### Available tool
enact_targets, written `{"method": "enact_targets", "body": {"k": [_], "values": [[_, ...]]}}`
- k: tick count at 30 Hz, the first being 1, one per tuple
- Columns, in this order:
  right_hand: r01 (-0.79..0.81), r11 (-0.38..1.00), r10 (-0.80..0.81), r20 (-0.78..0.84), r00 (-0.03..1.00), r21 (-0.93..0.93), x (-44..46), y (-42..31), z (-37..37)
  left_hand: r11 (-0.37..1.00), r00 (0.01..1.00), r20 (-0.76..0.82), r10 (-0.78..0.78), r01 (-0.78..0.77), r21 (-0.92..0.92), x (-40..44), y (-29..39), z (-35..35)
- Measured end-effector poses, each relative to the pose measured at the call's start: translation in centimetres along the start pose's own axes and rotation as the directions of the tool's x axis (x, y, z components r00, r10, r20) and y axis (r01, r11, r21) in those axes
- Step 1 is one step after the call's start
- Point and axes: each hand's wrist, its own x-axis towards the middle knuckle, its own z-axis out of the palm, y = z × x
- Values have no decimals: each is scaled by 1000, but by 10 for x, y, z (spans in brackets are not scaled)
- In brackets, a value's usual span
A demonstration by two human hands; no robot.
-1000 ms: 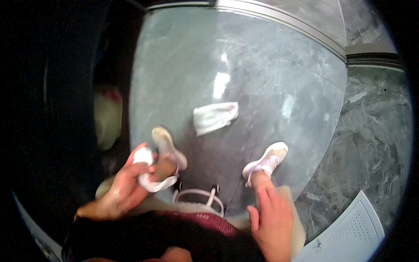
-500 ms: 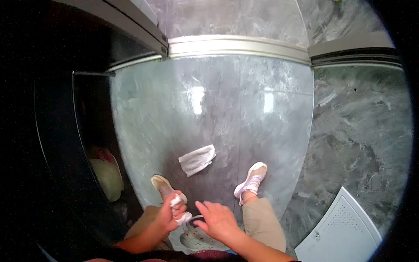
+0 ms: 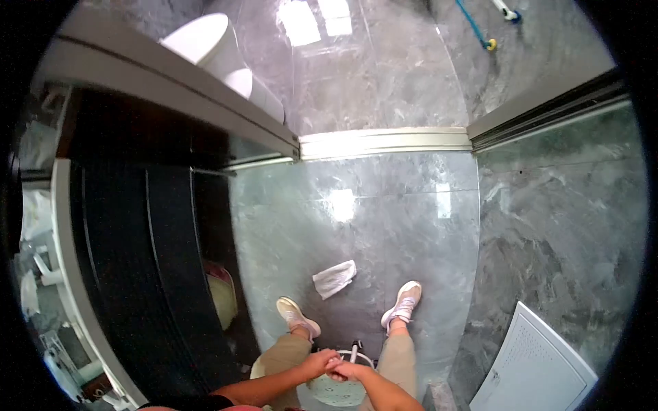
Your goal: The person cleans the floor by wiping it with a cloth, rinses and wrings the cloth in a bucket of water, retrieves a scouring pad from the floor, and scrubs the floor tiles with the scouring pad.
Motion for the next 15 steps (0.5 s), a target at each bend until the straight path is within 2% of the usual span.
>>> {"method": "enact_targets", "body": {"k": [2,3,4,5,6,7,8,9,10,11,12,13,14,15], "values": [[87,992,-81,-74,994,89,-47,-19,56,998,996,84,-31,36,-61,-15,17,-23],[169,979,-155,-123,980,112,-71,-35,76,976,987,117,-112,131,-173,-18,21,-39],[193,976,-178,-139,974,105,-95,-50,87,978,984,93,-151,163,-131,-16,26,-63],[351,930,-282,-397,873,110,-121,-64,96,977,981,62,-185,190,-91,-12,41,-92],[499,864,-351,-626,696,71,-146,-75,104,828,936,28,-352,325,-458,-25,80,-125],[636,770,-391,-749,534,52,-166,-72,95,898,944,-143,-297,226,-377,-30,33,-139],[681,732,-344,-846,406,29,-190,-73,85,900,883,-304,-357,237,-365,-49,35,-161],[729,685,-360,-877,320,-15,-218,-65,71,831,793,-378,-478,270,-486,-75,87,-183],[718,695,-327,-904,276,-32,-255,-60,66,821,777,-427,-462,193,-537,-107,62,-189],[718,696,-270,-927,261,0,-291,-56,68,773,702,-423,-573,290,-565,-143,129,-197],[721,692,-287,-926,247,-22,-326,-53,73,769,759,-310,-572,366,-523,-186,5,-188],[692,722,-262,-933,246,-20,-360,-45,81,767,762,-310,-569,356,-534,-223,-3,-176],[653,758,-231,-940,250,-13,-391,-32,86,607,546,-288,-787,601,-520,-259,-2,-151],[629,777,-225,-941,253,-17,-418,-17,86,365,278,-239,-930,766,-530,-297,-18,-124]]}}
